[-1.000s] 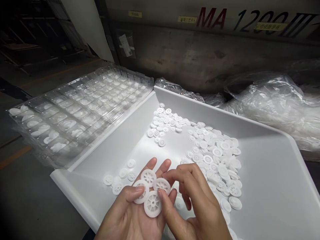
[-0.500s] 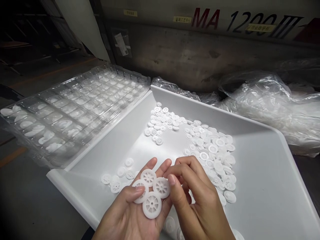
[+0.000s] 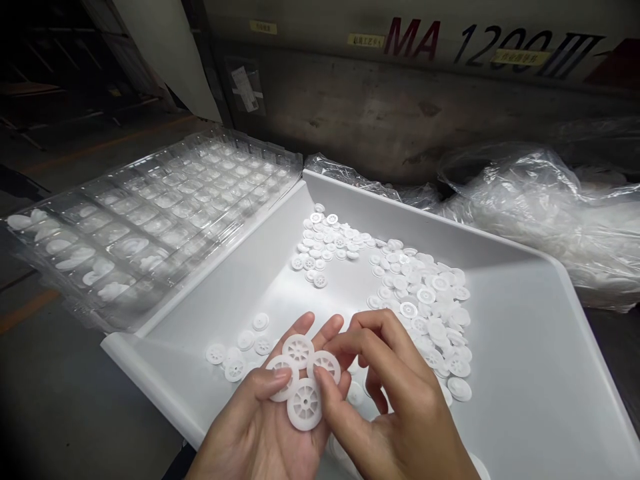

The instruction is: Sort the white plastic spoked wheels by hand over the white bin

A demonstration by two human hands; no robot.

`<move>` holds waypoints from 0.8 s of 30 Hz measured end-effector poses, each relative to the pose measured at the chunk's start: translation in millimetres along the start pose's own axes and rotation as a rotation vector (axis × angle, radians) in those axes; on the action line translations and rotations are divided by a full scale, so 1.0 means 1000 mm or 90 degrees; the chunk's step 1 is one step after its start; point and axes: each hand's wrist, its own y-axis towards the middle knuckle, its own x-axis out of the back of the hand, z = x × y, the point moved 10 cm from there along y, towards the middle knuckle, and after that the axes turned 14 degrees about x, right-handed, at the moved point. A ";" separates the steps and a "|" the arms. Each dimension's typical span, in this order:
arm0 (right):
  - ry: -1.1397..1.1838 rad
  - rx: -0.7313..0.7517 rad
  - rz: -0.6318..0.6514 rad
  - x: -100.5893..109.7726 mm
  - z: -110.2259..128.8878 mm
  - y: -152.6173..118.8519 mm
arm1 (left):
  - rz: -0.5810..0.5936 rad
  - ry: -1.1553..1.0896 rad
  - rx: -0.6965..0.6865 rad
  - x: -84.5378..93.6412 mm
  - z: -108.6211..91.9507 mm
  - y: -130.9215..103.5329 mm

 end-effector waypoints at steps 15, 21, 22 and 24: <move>0.004 -0.015 0.013 -0.001 -0.002 0.001 | -0.026 -0.007 0.008 0.006 0.002 0.002; -0.033 -0.060 -0.045 0.007 -0.003 -0.001 | -0.035 -0.006 0.004 0.008 0.003 0.003; -0.032 -0.066 -0.051 0.007 -0.003 -0.001 | -0.038 -0.007 -0.002 0.007 0.002 0.003; -0.023 -0.073 -0.049 0.006 -0.003 -0.002 | -0.036 -0.006 -0.007 0.005 0.002 0.001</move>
